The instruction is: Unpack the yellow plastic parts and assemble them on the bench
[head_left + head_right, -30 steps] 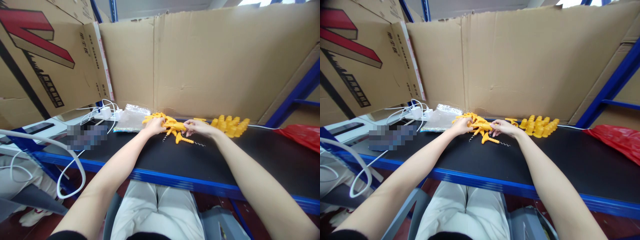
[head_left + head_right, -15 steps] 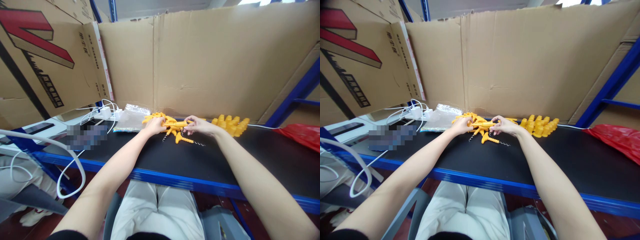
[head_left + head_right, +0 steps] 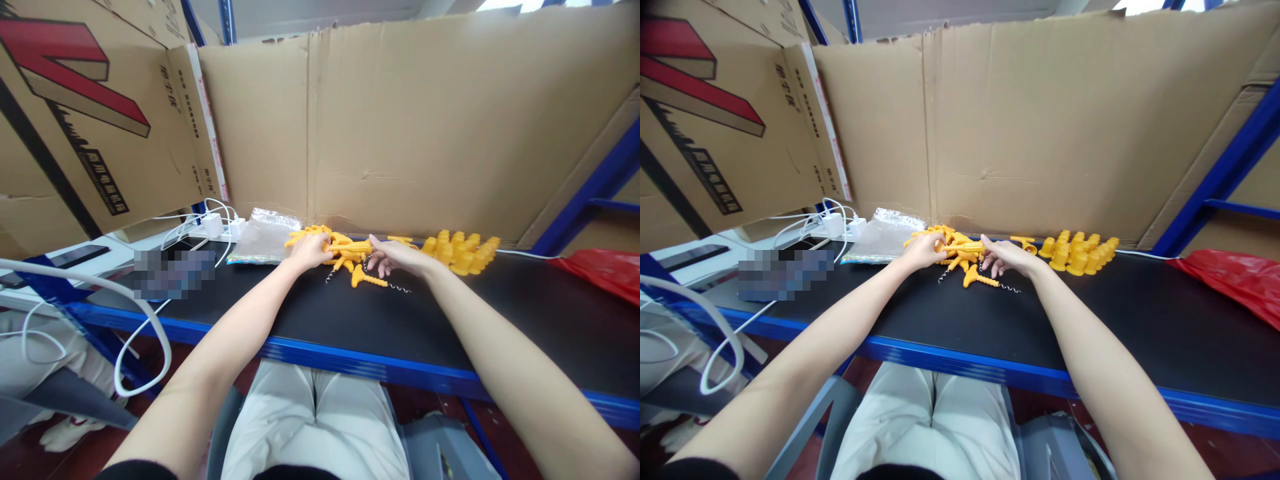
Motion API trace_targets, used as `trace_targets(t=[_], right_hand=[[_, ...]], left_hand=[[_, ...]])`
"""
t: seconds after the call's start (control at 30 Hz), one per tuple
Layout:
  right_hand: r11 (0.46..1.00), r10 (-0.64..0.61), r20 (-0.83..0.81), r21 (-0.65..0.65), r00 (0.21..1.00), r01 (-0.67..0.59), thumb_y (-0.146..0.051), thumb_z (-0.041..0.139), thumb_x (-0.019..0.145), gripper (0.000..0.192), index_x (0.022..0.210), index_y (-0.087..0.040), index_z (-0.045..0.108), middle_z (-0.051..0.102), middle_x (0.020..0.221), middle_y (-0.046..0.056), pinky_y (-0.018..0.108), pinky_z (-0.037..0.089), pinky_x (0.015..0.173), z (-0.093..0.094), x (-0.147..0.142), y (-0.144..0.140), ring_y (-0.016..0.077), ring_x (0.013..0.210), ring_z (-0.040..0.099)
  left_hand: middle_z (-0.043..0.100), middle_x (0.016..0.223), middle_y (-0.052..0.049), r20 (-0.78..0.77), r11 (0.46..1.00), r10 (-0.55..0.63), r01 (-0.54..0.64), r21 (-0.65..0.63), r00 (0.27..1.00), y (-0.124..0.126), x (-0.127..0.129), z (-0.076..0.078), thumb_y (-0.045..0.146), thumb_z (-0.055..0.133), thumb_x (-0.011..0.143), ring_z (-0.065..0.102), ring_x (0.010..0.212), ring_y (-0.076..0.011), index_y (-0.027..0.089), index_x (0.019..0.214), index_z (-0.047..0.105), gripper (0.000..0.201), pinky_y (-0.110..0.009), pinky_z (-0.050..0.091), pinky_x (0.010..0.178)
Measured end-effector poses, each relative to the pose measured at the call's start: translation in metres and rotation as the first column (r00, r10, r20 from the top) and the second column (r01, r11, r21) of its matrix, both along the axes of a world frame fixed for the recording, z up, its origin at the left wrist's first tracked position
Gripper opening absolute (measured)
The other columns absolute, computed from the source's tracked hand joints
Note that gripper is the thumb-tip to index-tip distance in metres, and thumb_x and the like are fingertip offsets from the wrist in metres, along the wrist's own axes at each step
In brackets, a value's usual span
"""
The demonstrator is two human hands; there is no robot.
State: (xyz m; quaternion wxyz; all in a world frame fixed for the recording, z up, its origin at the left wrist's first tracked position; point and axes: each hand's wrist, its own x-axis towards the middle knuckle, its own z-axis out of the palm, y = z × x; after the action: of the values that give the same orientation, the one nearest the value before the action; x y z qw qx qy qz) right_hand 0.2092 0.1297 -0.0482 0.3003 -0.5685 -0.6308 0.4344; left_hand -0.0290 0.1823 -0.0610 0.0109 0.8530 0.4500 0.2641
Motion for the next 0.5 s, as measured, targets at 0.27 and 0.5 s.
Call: trace_targets(t=[0.27, 0.5], right_hand=[[0.981, 0.05, -0.029, 0.188, 0.998, -0.043, -0.042, 0.074, 0.071, 0.051, 0.109, -0.015, 0.054, 0.068, 0.095, 0.009, 0.025, 0.049, 0.058, -0.0038, 0.0079, 0.0035, 0.0117, 0.064, 0.062], [0.984, 0.089, -0.024, 0.155, 0.996, -0.084, -0.061, 0.066, 0.073, 0.051, 0.091, -0.013, 0.061, 0.07, 0.086, 0.01, 0.024, 0.046, 0.056, -0.0042, 0.0053, 0.0048, 0.0111, 0.06, 0.06]], left_hand=[[0.065, 0.08, -0.003, 0.013, 1.0, -0.016, 0.016, 0.001, 1.0, 0.003, -0.0004, -0.0029, 0.034, 0.059, 0.072, 0.06, 0.076, -0.0203, 0.022, 0.093, 0.062, 0.024, -0.027, 0.041, 0.063], [0.065, 0.079, -0.002, -0.003, 1.0, -0.007, 0.007, 0.0, 1.0, -0.0006, -0.0007, 0.0003, 0.033, 0.061, 0.073, 0.06, 0.076, -0.0198, 0.022, 0.093, 0.062, 0.024, -0.027, 0.041, 0.063]])
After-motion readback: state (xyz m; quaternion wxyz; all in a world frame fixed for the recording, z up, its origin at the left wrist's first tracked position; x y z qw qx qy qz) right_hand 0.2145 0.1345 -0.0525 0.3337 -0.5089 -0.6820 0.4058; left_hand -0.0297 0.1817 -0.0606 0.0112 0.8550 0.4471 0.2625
